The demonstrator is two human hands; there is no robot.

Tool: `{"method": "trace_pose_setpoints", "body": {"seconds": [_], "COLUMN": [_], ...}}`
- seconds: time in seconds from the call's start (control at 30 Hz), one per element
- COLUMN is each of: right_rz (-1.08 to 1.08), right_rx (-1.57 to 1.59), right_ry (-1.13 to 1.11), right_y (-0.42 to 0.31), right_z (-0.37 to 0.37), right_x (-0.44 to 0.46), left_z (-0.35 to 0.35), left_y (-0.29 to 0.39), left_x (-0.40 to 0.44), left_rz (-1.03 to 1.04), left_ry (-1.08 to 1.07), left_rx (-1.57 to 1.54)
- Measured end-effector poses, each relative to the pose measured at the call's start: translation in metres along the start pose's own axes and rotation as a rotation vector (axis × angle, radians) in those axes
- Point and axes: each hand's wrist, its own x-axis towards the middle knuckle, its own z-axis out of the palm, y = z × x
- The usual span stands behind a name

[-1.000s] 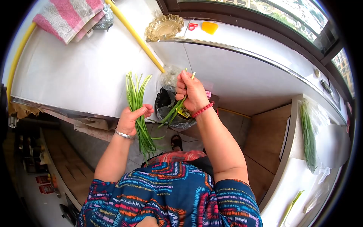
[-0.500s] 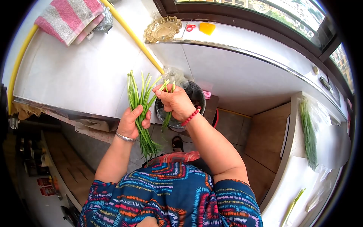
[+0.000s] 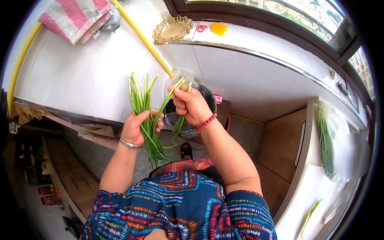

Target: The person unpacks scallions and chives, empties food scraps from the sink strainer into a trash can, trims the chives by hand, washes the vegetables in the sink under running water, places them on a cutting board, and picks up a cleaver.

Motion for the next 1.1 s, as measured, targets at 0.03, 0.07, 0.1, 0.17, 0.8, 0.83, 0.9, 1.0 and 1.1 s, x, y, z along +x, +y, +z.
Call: {"method": "trace_pose_setpoints", "body": {"seconds": [0.03, 0.07, 0.1, 0.17, 0.8, 0.83, 0.9, 1.0, 1.1], "right_rz": [-0.018, -0.035, -0.035, -0.117, 0.031, 0.031, 0.062, 0.019, -0.006], "right_rx": [0.006, 0.012, 0.012, 0.032, -0.107, -0.107, -0.185, -0.228, -0.227], "right_ry": [-0.009, -0.018, -0.019, 0.072, 0.079, 0.08, 0.107, 0.154, 0.15], "right_y": [0.0, 0.001, 0.002, 0.004, 0.013, 0.013, 0.013, 0.014, 0.009], "right_z": [-0.003, -0.006, -0.008, -0.011, 0.016, 0.015, 0.014, 0.012, 0.013], "right_x": [0.002, 0.004, 0.005, 0.008, 0.009, 0.01, 0.01, 0.011, 0.012], "left_z": [-0.001, -0.004, -0.006, -0.008, 0.002, 0.002, 0.003, 0.007, 0.0], "left_y": [-0.001, -0.003, -0.005, -0.005, -0.01, -0.01, -0.009, -0.002, -0.004], "left_x": [0.001, 0.003, 0.004, 0.004, 0.005, 0.005, 0.004, 0.003, 0.005], "left_rz": [0.001, 0.027, 0.054, 0.06, -0.031, -0.031, -0.024, -0.094, -0.082], "left_ry": [0.0, -0.028, -0.057, -0.022, 0.023, 0.023, -0.009, -0.004, -0.003], "left_rx": [-0.001, -0.006, -0.012, 0.014, 0.227, 0.227, 0.291, 0.129, 0.09]}}
